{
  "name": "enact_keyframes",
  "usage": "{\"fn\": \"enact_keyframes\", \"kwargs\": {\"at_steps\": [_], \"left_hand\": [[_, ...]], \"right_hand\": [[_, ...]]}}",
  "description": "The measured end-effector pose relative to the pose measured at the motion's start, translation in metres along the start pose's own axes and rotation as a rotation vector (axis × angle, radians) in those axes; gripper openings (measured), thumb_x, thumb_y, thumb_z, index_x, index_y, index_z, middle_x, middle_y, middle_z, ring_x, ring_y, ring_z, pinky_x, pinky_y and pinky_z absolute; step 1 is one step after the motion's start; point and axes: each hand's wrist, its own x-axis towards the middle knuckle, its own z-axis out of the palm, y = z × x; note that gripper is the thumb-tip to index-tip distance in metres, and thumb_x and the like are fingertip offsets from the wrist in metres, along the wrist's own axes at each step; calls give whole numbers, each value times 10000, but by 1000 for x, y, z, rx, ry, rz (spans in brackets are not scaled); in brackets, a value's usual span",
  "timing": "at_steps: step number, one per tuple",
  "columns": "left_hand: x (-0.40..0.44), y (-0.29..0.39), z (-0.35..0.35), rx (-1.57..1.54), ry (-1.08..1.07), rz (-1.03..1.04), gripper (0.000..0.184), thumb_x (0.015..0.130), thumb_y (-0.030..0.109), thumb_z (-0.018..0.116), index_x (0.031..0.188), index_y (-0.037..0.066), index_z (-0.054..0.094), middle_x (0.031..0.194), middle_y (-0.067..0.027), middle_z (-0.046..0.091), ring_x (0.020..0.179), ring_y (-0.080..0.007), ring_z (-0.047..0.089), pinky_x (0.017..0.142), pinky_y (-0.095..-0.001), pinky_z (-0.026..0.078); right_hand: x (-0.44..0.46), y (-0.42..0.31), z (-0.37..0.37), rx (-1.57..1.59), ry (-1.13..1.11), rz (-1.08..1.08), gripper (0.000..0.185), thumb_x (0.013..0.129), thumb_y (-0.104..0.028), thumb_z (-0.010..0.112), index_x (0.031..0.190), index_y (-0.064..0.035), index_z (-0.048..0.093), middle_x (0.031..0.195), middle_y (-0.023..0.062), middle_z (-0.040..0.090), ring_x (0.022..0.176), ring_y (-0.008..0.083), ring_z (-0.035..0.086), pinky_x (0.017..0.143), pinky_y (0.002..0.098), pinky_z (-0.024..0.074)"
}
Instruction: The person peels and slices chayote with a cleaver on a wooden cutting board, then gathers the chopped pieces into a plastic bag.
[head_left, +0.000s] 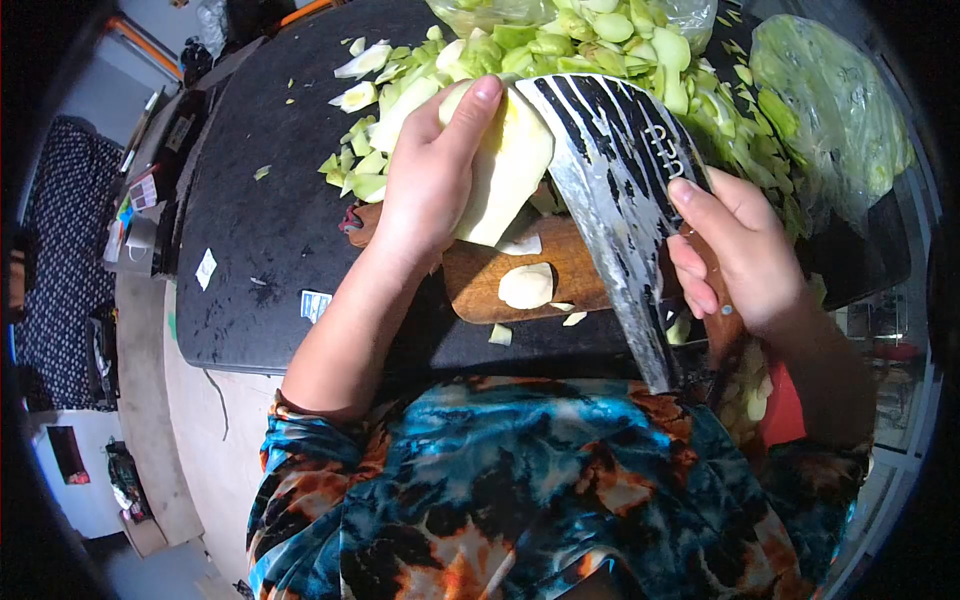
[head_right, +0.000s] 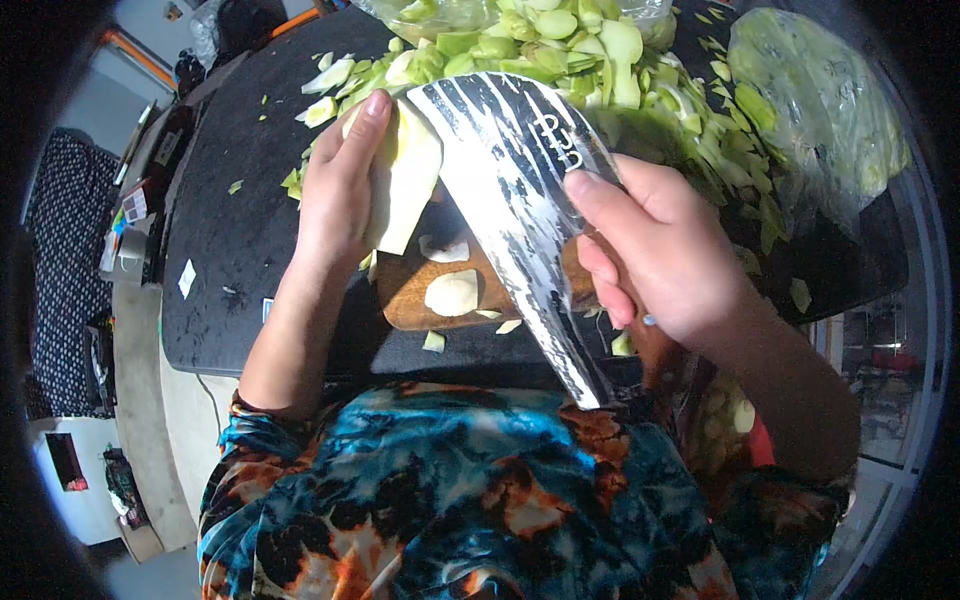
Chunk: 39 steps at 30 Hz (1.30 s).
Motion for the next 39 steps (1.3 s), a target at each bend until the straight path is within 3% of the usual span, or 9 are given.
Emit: {"fn": "enact_keyframes", "kwargs": {"at_steps": [8,11,18,21,28,32,39], "left_hand": [[2,-8,6,-144,161,124,387,943,331,470,1033,-34,561,862,-62,614,742,-81,560,686,-213,445],[3,-10,5,-151,167,160,382,942,332,470,1014,-31,564,855,-55,609,742,-78,550,686,-213,439],[-2,-6,9,-149,157,227,378,946,344,463,979,-18,567,838,-38,599,738,-70,530,682,-211,429],[-4,-3,4,-96,117,251,364,963,321,418,1025,-14,546,930,-73,606,803,-112,567,738,-243,443],[-4,-5,6,-70,139,286,362,956,329,437,1003,-11,549,870,-47,596,762,-85,541,701,-223,431],[-5,2,3,-29,100,231,369,946,331,474,984,-23,571,803,-27,597,717,-60,518,651,-198,419],[-7,-2,11,-50,144,222,384,943,340,478,1006,-27,573,822,-35,608,726,-65,528,664,-200,424]], "right_hand": [[13,20,22,145,35,-99,213,969,-230,408,885,-55,494,578,1,440,389,76,393,369,209,337],[17,29,27,128,47,-156,229,975,-278,383,1010,-73,480,573,9,420,371,95,394,363,221,361],[17,30,34,120,87,-228,206,976,-272,383,989,-79,455,572,14,416,378,95,399,374,229,373],[14,23,34,140,94,-222,210,967,-241,426,898,-55,495,610,9,466,416,63,402,386,201,327],[15,22,35,145,136,-219,206,965,-243,423,904,-60,495,576,-8,434,408,62,393,388,197,329],[15,1,14,-28,40,-167,205,958,-252,428,900,-67,493,577,-11,438,398,72,392,377,204,340],[16,16,26,96,71,-181,207,960,-241,437,867,-66,494,571,-8,442,387,71,392,372,205,324]]}}
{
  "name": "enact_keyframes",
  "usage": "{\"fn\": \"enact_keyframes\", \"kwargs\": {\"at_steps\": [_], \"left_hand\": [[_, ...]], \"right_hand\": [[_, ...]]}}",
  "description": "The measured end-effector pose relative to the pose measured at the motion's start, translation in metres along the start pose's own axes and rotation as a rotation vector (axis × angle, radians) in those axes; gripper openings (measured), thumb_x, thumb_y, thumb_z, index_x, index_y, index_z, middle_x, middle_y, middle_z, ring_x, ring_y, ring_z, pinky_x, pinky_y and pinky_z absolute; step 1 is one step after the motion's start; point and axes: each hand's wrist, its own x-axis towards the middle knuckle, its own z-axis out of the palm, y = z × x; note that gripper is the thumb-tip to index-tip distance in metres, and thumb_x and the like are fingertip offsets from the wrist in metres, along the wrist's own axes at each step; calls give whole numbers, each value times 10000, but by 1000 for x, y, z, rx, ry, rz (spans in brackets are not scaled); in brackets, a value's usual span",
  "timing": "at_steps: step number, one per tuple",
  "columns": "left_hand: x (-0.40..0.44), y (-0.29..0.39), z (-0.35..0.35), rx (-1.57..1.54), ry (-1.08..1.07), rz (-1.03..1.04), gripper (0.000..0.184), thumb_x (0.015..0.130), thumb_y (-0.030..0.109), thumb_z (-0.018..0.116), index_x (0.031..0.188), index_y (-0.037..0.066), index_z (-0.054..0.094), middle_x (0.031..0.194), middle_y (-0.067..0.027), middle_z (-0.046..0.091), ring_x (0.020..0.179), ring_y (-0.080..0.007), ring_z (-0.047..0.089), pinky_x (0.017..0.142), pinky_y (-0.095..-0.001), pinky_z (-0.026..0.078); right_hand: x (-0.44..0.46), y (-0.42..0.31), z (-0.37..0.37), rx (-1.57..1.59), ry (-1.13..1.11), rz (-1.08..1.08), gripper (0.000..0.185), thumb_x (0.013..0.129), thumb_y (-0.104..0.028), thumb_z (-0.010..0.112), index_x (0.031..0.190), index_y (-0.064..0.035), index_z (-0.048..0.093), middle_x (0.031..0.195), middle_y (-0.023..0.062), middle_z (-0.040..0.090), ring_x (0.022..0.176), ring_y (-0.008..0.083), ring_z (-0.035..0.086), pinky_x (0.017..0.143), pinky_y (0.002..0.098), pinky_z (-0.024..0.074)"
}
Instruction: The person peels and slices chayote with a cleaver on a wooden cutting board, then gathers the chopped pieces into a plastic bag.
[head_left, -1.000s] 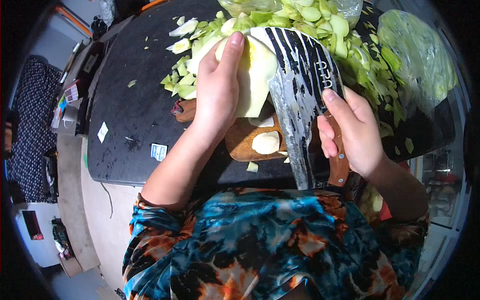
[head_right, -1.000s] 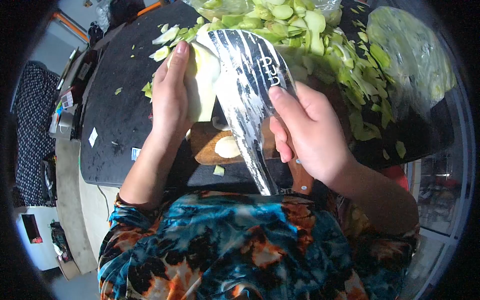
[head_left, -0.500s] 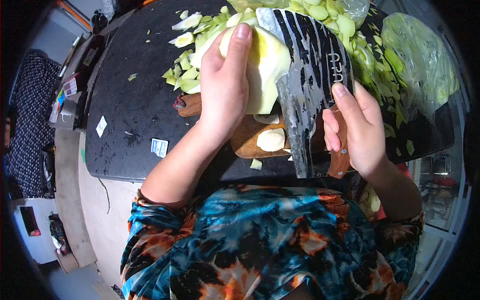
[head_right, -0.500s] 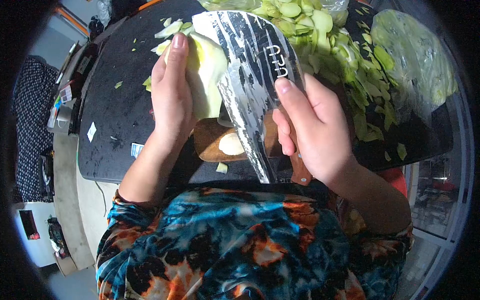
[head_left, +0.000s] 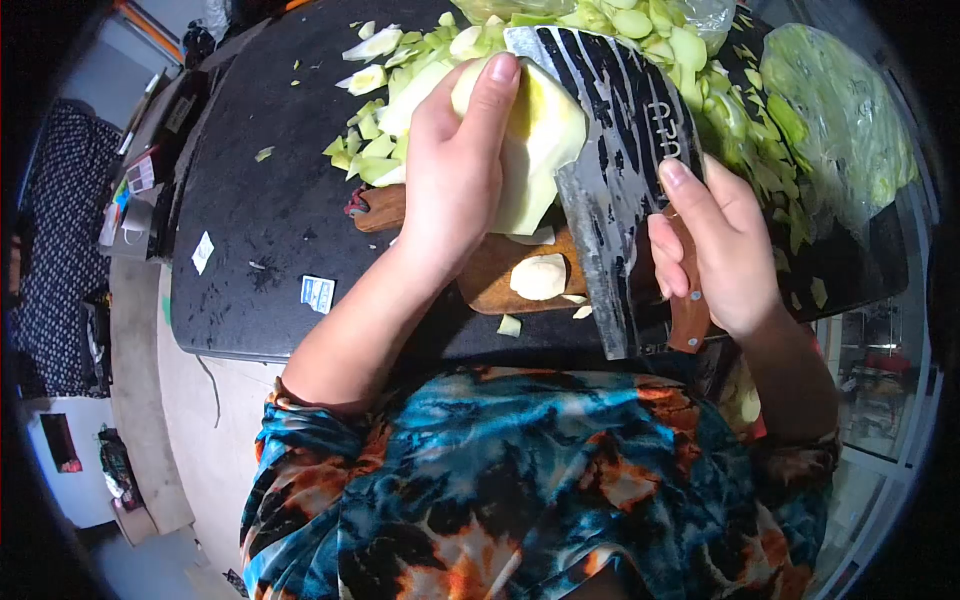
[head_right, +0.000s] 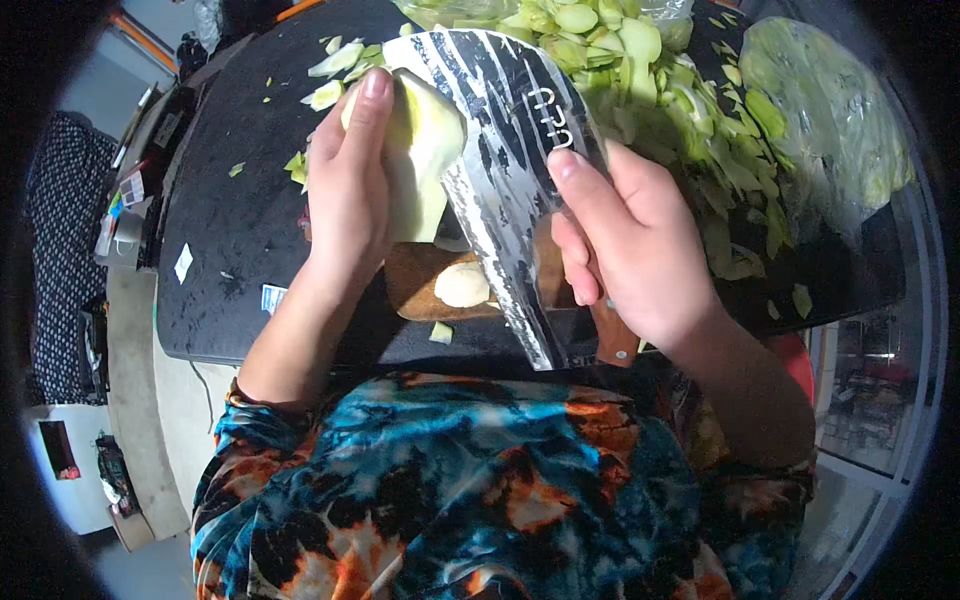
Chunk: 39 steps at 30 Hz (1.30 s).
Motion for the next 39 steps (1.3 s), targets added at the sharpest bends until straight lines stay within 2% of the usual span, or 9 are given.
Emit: {"fn": "enact_keyframes", "kwargs": {"at_steps": [3,7,13,14,18,21,28,29,39], "left_hand": [[2,-4,-5,38,-78,-31,404,943,345,465,1068,-34,527,915,-75,603,811,-104,569,742,-230,452],[3,0,-3,25,-100,-48,405,937,357,486,1005,-33,572,831,-42,611,735,-72,535,676,-210,430],[1,1,-1,14,-49,-47,398,938,339,489,1018,-42,571,841,-45,612,752,-75,536,694,-212,430],[1,-1,0,16,-29,-40,394,939,334,490,1020,-43,571,843,-45,613,757,-76,536,698,-213,430],[1,-7,-2,98,-25,-27,403,941,335,474,1077,-39,539,921,-74,610,796,-100,573,740,-224,449],[2,-3,-2,20,-80,-60,394,941,328,478,1071,-38,543,928,-69,611,804,-97,569,744,-219,445],[0,-3,1,35,-2,-57,376,940,317,491,1038,-38,566,874,-50,614,771,-78,542,713,-209,432],[0,-5,1,37,-10,-52,382,940,328,484,1040,-32,562,885,-52,612,774,-82,551,719,-210,436],[-1,-6,0,53,19,-77,381,944,337,469,1034,-24,552,887,-57,608,763,-90,559,716,-218,443]], "right_hand": [[3,-2,-6,-39,-15,22,211,961,-235,433,859,-62,495,566,-8,436,386,70,392,373,206,324],[6,-14,-13,-163,-29,28,226,964,-236,424,844,-56,492,555,-8,427,384,70,389,371,208,323],[5,4,0,-9,2,3,222,962,-231,436,829,-61,485,563,-11,434,389,67,384,370,204,317],[6,10,-1,-38,-19,-4,207,969,-282,410,972,-83,466,569,-9,417,375,74,391,366,213,363],[7,17,1,-22,-12,-27,218,971,-282,404,952,-73,459,566,-11,413,373,75,388,367,214,368],[7,13,-3,-41,-38,-26,221,972,-281,403,954,-68,462,565,-9,413,374,76,389,368,216,370],[6,15,3,-18,-11,-2,216,971,-276,408,947,-69,464,567,-6,415,378,80,394,369,217,364],[5,16,6,51,9,-15,216,961,-230,440,850,-52,491,578,-7,447,393,61,388,364,200,322],[9,23,14,69,9,-25,213,965,-258,426,907,-59,475,568,-6,439,382,72,397,370,211,356]]}}
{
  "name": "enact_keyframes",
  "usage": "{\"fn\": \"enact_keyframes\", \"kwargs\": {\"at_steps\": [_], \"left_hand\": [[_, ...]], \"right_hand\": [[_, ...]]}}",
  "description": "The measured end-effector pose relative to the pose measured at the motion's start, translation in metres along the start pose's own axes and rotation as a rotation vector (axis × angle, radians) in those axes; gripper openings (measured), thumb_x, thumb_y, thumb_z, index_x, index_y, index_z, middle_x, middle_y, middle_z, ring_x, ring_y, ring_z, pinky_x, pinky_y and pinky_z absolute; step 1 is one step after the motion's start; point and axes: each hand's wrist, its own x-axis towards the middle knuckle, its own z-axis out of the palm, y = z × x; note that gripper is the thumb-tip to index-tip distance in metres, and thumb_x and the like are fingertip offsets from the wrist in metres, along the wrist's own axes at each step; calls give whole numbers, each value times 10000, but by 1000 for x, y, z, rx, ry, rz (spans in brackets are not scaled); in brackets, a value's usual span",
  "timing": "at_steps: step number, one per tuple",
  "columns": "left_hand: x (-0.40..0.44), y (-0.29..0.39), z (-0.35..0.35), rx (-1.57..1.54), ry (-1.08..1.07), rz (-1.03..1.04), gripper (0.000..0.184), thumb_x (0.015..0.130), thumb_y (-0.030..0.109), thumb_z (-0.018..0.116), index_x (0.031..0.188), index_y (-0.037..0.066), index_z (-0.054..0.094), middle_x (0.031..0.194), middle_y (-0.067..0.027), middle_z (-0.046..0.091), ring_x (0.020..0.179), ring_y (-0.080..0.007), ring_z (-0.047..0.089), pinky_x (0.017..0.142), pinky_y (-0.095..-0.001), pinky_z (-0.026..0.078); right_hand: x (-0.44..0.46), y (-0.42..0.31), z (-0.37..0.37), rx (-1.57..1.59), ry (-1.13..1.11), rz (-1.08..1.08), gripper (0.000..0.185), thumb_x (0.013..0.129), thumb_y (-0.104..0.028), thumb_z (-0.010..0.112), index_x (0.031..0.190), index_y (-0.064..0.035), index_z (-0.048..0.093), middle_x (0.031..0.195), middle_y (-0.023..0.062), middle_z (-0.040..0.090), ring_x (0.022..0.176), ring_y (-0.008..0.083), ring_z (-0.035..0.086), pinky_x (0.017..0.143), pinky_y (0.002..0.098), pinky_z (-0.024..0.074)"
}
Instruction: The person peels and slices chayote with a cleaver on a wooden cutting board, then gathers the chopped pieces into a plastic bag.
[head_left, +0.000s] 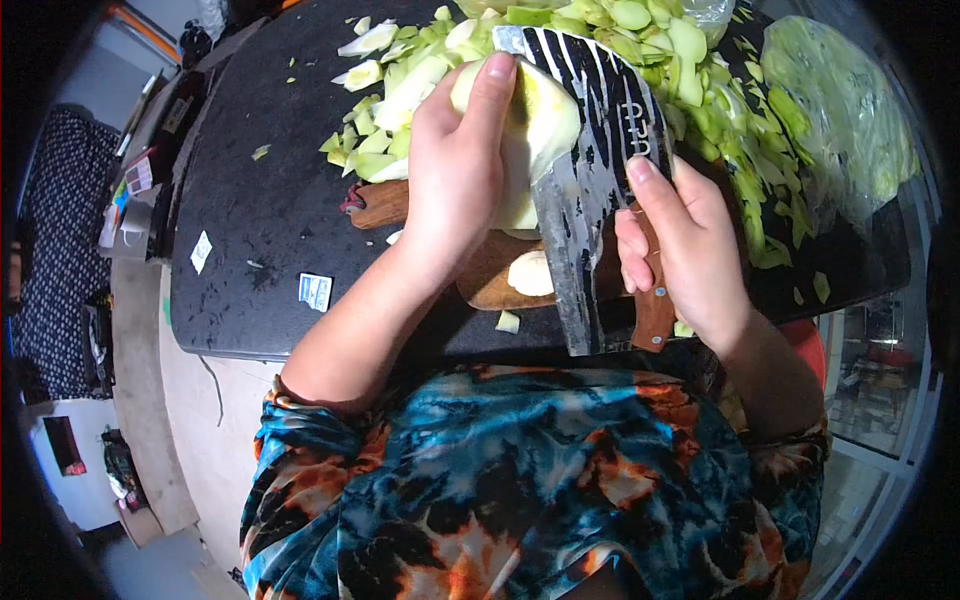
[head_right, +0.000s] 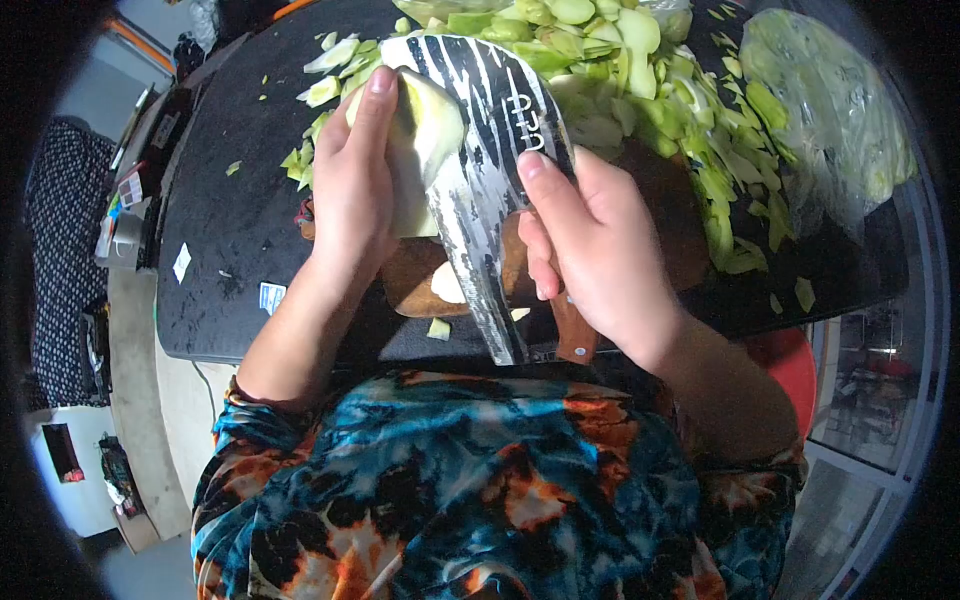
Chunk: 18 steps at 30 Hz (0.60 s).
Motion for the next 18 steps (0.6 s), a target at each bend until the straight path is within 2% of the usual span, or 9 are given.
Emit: {"fn": "enact_keyframes", "kwargs": {"at_steps": [3,5,7,10,13,16,18], "left_hand": [[4,3,-7,40,-100,-29,392,944,334,470,1065,-32,542,906,-63,610,789,-92,568,733,-222,448],[5,3,-5,30,-83,12,393,935,329,496,1051,-41,560,872,-55,613,760,-83,549,699,-213,439],[4,1,-3,18,-73,38,394,931,327,509,1043,-46,567,860,-53,616,753,-80,541,690,-212,436],[3,3,-2,-2,-64,53,395,930,329,510,1035,-47,566,867,-58,617,770,-85,544,707,-218,437],[1,2,0,-20,-75,31,394,933,329,501,1048,-44,558,887,-63,616,790,-91,556,726,-221,441],[1,-2,-2,26,-92,9,390,943,320,478,1086,-37,543,946,-75,615,828,-101,579,761,-231,453],[1,-4,-3,38,-73,-7,380,944,317,477,1073,-34,547,947,-75,613,835,-99,575,765,-231,449]], "right_hand": [[2,-8,-10,-60,-40,16,219,968,-272,414,935,-62,465,562,-12,426,373,76,396,370,212,366],[2,-13,-16,-158,-38,-7,216,969,-267,415,942,-60,472,559,-10,414,375,76,395,365,208,351],[-1,-19,-12,-158,15,-21,215,964,-213,432,828,-53,477,560,-18,426,401,58,382,371,205,324],[-3,-24,-12,-222,26,-27,217,963,-214,436,822,-55,480,565,-20,429,407,54,382,374,202,320],[0,-15,-17,-267,-6,-79,217,969,-271,422,929,-64,478,564,-11,419,384,70,392,367,207,343],[-4,-15,-10,-115,17,-17,221,963,-215,437,813,-59,480,569,-19,438,403,50,380,376,201,318],[-3,-10,-11,-104,7,-20,217,963,-215,437,818,-59,480,569,-18,437,401,51,381,376,201,320]]}}
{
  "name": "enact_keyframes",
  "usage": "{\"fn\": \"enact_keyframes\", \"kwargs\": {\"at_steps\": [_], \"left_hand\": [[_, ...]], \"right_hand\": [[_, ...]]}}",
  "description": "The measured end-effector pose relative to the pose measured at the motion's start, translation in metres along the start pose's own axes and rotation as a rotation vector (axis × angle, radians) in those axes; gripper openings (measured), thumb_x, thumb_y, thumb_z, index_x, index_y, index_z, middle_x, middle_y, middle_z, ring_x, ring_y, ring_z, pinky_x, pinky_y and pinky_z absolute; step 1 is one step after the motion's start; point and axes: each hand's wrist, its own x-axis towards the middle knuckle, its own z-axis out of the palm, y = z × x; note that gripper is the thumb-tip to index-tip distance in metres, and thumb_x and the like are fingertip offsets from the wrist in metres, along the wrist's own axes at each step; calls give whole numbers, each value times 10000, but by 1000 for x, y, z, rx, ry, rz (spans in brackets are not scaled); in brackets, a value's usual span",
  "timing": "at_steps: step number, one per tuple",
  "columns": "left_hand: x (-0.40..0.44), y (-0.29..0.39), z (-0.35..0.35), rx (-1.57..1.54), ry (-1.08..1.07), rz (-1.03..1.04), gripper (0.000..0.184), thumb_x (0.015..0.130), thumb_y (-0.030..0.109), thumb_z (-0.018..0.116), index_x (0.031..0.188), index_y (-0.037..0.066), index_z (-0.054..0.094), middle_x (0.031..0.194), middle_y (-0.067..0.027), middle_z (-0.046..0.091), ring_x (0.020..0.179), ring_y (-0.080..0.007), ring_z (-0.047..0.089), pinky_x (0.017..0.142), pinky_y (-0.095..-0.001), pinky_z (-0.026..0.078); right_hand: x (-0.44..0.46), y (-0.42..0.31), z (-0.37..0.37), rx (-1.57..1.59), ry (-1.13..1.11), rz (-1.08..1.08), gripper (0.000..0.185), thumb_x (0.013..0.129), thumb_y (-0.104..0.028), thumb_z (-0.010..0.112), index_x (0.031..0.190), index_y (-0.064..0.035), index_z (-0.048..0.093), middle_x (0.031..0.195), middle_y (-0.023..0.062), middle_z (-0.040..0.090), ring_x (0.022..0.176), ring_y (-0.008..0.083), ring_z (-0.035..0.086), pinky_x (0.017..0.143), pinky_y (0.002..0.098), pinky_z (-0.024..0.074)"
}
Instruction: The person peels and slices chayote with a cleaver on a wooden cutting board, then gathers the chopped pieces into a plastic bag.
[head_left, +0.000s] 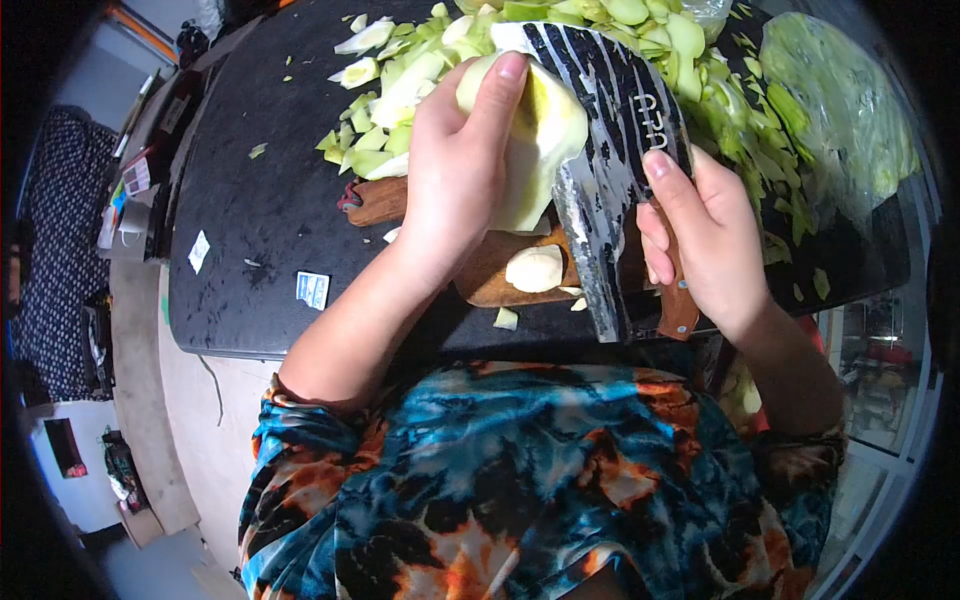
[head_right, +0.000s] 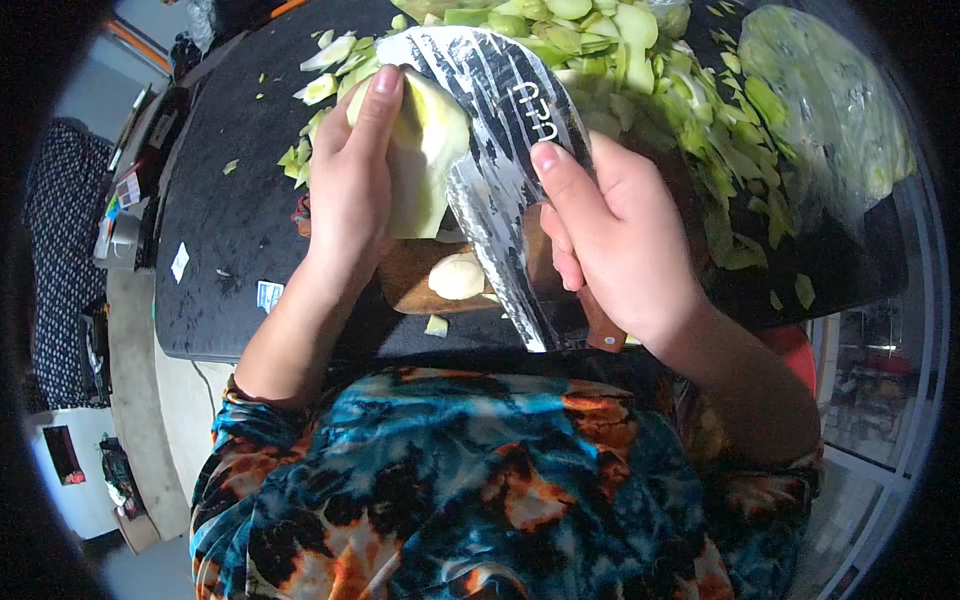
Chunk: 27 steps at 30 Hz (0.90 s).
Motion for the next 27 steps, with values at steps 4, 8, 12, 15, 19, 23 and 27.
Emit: {"fn": "enact_keyframes", "kwargs": {"at_steps": [4,8,12,15,19,23,27], "left_hand": [[-1,2,7,-109,39,-4,362,947,308,471,1053,-30,544,951,-74,609,846,-101,569,776,-238,441],[-1,3,6,-125,44,21,356,950,309,462,1049,-23,541,958,-75,606,844,-107,567,777,-241,438],[-1,0,7,-135,118,114,336,939,298,503,996,-24,579,802,-24,605,693,-61,507,638,-205,416],[-2,3,11,-159,162,111,330,942,296,497,971,-22,579,792,-21,601,681,-58,504,621,-204,413],[-3,1,8,-119,160,117,326,947,301,478,962,-11,573,814,-26,599,707,-66,520,639,-208,419],[-5,5,5,-103,131,66,334,952,316,456,988,4,568,874,-45,608,761,-91,560,696,-226,440],[-3,1,5,-95,155,135,324,954,312,449,979,12,567,861,-43,610,741,-92,564,676,-226,446]], "right_hand": [[0,-1,4,92,-12,44,211,961,-216,441,828,-57,482,572,-15,438,399,57,384,375,203,326],[1,2,6,80,-13,13,213,959,-222,447,832,-55,484,581,-14,443,400,56,385,371,204,324],[2,3,10,32,13,-26,207,962,-237,438,866,-59,479,581,-12,435,398,58,387,372,202,332],[2,9,12,-16,12,-45,208,971,-262,411,932,-66,467,569,-8,421,390,68,389,377,202,357],[3,14,15,6,12,-77,209,971,-264,412,928,-67,466,569,-7,423,395,67,391,381,200,358],[3,12,15,31,-1,-58,202,971,-262,414,920,-73,463,568,-7,424,395,68,393,377,204,355],[4,14,20,40,29,-64,196,972,-261,410,906,-82,458,565,-5,422,390,69,391,372,208,352]]}}
